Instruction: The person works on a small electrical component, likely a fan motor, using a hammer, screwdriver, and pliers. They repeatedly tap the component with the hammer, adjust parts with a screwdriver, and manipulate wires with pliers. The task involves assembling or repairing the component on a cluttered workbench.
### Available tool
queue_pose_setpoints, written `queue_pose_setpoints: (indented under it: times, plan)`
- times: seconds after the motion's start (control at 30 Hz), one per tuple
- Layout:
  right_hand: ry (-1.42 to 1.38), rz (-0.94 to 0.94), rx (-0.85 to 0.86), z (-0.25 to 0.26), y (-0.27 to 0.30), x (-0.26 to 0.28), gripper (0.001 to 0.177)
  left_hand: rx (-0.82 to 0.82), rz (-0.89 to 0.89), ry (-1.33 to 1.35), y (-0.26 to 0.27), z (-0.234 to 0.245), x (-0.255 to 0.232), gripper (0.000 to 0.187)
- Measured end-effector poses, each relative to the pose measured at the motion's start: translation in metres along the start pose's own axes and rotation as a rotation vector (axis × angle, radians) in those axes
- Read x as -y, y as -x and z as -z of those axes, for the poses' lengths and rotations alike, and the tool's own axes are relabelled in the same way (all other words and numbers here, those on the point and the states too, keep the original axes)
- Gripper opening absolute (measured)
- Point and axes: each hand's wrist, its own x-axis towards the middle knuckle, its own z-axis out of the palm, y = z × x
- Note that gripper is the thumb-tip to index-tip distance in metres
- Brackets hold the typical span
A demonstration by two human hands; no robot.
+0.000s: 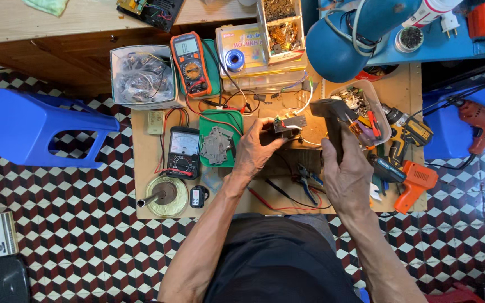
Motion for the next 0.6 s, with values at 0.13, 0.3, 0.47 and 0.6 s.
queue_pose_setpoints:
  times: [0.13,0.3,0.47,0.6]
  plan:
    - [0.189,0.093,0.064,-0.013,-0.008,-0.002,0.029,-0.015,-0.021,0.006,0.000,0.000,-0.006,0.047]
    - [0.123,0.095,-0.028,-0.011,-0.004,-0.007,0.037,-0.015,-0.001,-0.007,0.002,0.000,-0.010,0.047]
    - [0.191,0.011,0.087,-0.011,-0.006,-0.010,0.031,0.018,0.054,-0.009,0.002,0.005,-0.019,0.050]
    - [0.200,0.043,0.049,-0.015,0.000,-0.015,0.027,-0.070,-0.187,-0.093,0.000,0.014,-0.037,0.071]
